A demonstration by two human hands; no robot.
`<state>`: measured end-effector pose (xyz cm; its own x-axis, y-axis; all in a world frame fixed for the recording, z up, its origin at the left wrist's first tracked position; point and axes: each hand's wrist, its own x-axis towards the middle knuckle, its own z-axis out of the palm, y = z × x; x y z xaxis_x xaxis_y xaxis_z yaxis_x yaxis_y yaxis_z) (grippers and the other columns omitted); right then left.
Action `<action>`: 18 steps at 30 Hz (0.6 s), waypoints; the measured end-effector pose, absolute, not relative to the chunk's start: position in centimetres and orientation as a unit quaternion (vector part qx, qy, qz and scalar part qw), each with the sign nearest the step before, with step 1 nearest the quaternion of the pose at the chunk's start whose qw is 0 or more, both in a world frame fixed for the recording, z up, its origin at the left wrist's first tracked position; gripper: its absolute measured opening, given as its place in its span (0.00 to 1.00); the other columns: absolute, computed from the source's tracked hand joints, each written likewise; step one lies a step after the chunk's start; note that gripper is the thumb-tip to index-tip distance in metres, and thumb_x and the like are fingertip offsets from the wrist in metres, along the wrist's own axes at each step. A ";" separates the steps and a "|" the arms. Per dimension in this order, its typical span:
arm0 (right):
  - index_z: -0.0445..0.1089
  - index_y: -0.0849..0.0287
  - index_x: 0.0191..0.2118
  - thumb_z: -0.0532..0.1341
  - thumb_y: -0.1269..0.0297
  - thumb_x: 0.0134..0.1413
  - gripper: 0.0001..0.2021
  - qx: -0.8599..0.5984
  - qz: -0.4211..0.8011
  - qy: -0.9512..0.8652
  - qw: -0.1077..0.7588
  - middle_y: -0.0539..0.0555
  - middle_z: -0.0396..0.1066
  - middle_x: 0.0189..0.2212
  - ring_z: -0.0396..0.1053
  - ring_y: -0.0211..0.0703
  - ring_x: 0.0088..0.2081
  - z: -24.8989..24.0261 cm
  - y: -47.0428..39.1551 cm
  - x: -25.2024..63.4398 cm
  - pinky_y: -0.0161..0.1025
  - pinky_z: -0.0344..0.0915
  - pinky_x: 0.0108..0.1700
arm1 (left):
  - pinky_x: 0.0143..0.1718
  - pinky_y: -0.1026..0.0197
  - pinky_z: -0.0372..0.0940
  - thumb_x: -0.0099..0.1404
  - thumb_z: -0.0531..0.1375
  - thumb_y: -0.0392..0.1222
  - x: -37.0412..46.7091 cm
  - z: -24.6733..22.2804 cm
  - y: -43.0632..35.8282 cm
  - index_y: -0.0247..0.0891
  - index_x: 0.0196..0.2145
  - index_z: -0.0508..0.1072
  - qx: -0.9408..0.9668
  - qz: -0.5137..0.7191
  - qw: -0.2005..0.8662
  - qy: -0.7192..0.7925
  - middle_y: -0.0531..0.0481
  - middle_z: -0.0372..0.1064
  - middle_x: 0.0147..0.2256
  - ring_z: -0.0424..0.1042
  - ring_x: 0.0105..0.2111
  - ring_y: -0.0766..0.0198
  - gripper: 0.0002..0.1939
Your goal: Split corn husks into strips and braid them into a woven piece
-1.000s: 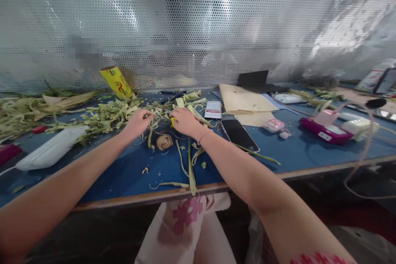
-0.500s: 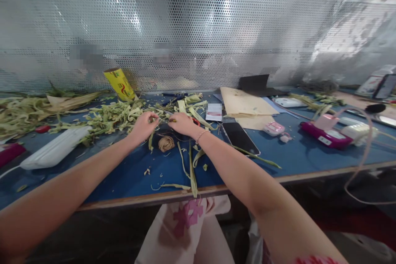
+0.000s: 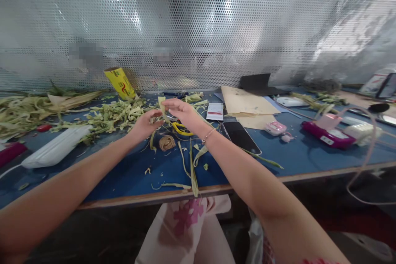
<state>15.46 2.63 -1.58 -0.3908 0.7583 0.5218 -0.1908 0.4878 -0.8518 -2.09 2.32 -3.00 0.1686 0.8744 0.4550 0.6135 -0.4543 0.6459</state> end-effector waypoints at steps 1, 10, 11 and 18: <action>0.70 0.56 0.39 0.58 0.67 0.45 0.13 -0.198 0.473 -0.678 0.527 0.52 0.67 0.46 0.67 0.38 0.45 -1.5 2.5 15.5 0.40 0.61 0.51 | 0.47 0.53 0.61 0.49 0.59 0.42 -2.0 -2.9 2.2 0.36 0.37 0.69 0.757 0.406 0.170 0.483 0.45 0.71 0.39 0.69 0.42 0.57 0.15; 0.67 0.58 0.34 0.64 0.63 0.37 0.14 -0.268 0.504 -0.587 0.574 0.48 0.70 0.26 0.67 0.33 0.28 -1.4 1.8 14.6 0.37 0.67 0.39 | 0.39 0.57 0.64 0.50 0.59 0.45 -0.9 -1.8 0.4 0.36 0.27 0.69 0.789 0.390 0.247 0.405 0.48 0.72 0.29 0.70 0.33 0.61 0.10; 0.66 0.58 0.32 0.64 0.63 0.36 0.12 -0.278 0.499 -0.580 0.581 0.48 0.69 0.25 0.67 0.33 0.27 -1.4 1.7 14.5 0.36 0.67 0.38 | 0.40 0.57 0.64 0.50 0.59 0.44 -0.8 -1.6 0.2 0.36 0.25 0.69 0.795 0.384 0.241 0.402 0.48 0.72 0.28 0.70 0.32 0.61 0.08; 0.60 0.59 0.26 0.61 0.67 0.37 0.08 -0.309 0.407 -0.625 0.590 0.45 0.63 0.21 0.61 0.30 0.23 -1.7 1.8 14.1 0.32 0.62 0.29 | 0.44 0.55 0.62 0.50 0.55 0.36 -0.4 -1.0 -0.9 0.38 0.28 0.69 0.803 0.376 0.273 0.373 0.48 0.72 0.31 0.70 0.36 0.60 0.06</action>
<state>14.12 1.78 -1.67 -0.1132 0.8667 0.4858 -0.0935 0.4775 -0.8737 -0.39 -0.86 -1.04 0.4398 0.8042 0.3998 0.3940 -0.5728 0.7188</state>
